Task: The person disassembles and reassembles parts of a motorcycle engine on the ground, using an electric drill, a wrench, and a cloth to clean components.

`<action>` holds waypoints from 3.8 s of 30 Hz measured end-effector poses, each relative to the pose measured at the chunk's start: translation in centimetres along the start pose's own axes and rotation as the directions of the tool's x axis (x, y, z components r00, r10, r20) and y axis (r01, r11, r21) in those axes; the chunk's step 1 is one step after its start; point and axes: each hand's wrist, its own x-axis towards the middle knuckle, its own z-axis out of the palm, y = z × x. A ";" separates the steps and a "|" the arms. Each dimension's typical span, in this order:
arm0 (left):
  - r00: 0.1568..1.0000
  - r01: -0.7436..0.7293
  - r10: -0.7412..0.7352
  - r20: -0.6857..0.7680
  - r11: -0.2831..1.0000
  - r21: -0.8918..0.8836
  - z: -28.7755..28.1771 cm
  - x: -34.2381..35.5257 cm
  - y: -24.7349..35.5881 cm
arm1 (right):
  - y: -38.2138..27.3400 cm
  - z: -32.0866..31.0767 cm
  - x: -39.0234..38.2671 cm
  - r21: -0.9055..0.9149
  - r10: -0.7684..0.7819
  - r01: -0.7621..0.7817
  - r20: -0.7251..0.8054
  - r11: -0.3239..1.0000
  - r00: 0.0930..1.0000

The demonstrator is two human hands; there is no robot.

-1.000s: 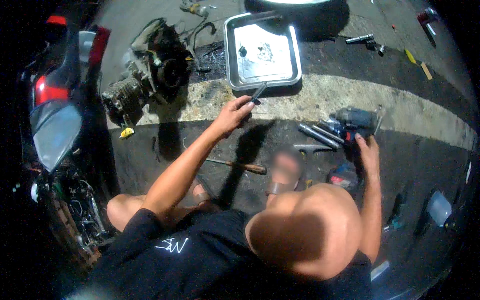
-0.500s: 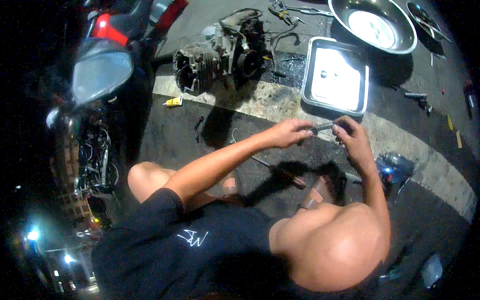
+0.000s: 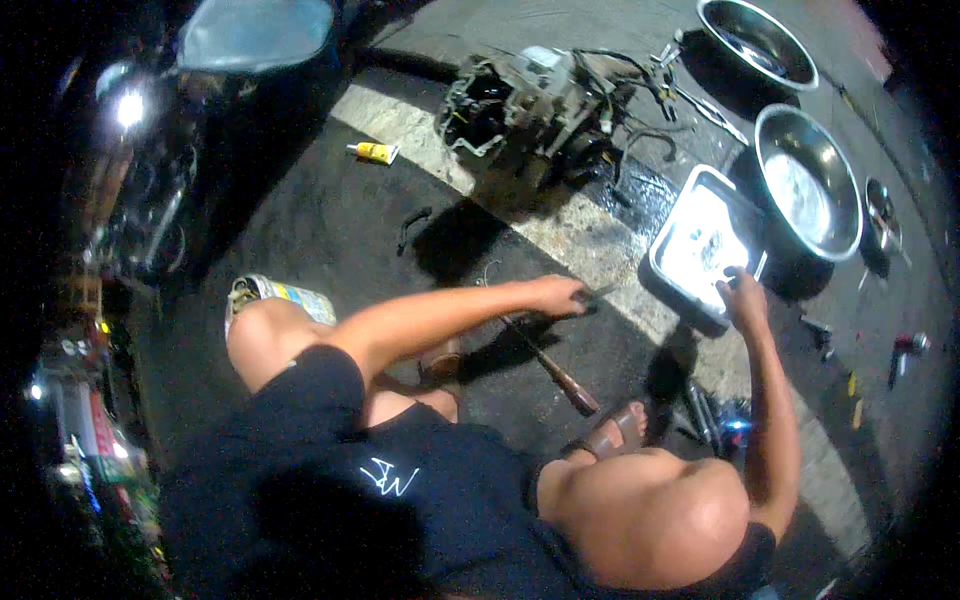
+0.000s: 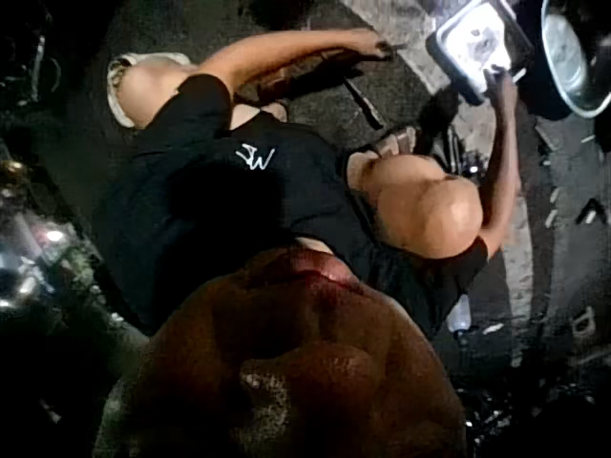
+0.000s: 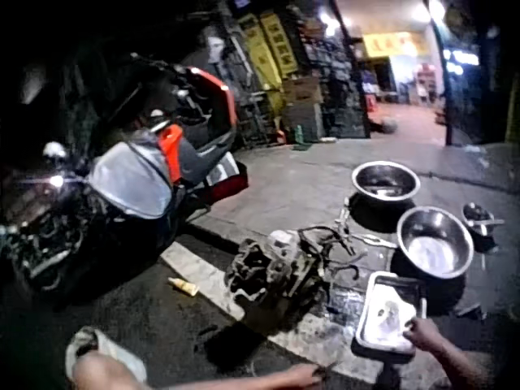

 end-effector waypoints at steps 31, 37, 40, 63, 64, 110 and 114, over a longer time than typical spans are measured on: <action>0.141 -0.096 -0.145 -0.979 0.983 -0.159 -18.8 -9.8 -3.6 | -39.7 -1.6 14.5 -0.367 -0.896 0.888 0.234 0.278 0.377; 0.085 -0.059 -0.078 -0.993 0.995 -0.083 -18.7 -8.9 -3.6 | -38.9 -1.6 15.1 -0.294 -0.927 0.929 0.231 0.225 0.297; 0.101 -0.109 -0.107 -0.989 0.987 -0.118 -18.7 -8.9 -2.7 | -38.6 -1.3 15.5 -0.284 -0.935 0.931 0.204 0.228 0.291; 0.099 -0.127 -0.040 -0.994 0.990 -0.053 -19.0 -9.0 -4.1 | -38.9 -1.1 15.2 -0.352 -0.956 0.926 0.199 0.135 0.215; 0.098 -0.123 -0.034 -0.995 0.991 -0.046 -18.9 -8.8 -4.5 | -39.3 -0.9 14.9 -0.350 -0.956 0.929 0.210 0.120 0.203; 0.116 -0.040 -0.004 -0.993 0.999 -0.009 -25.3 -9.5 -6.3 | -38.5 0.1 12.9 -0.192 -0.943 0.925 -0.016 0.329 0.333; 0.138 -0.074 -0.011 -0.990 0.997 -0.022 -25.5 -9.5 -6.8 | -39.2 0.3 13.1 -0.209 -0.940 0.919 -0.011 0.336 0.341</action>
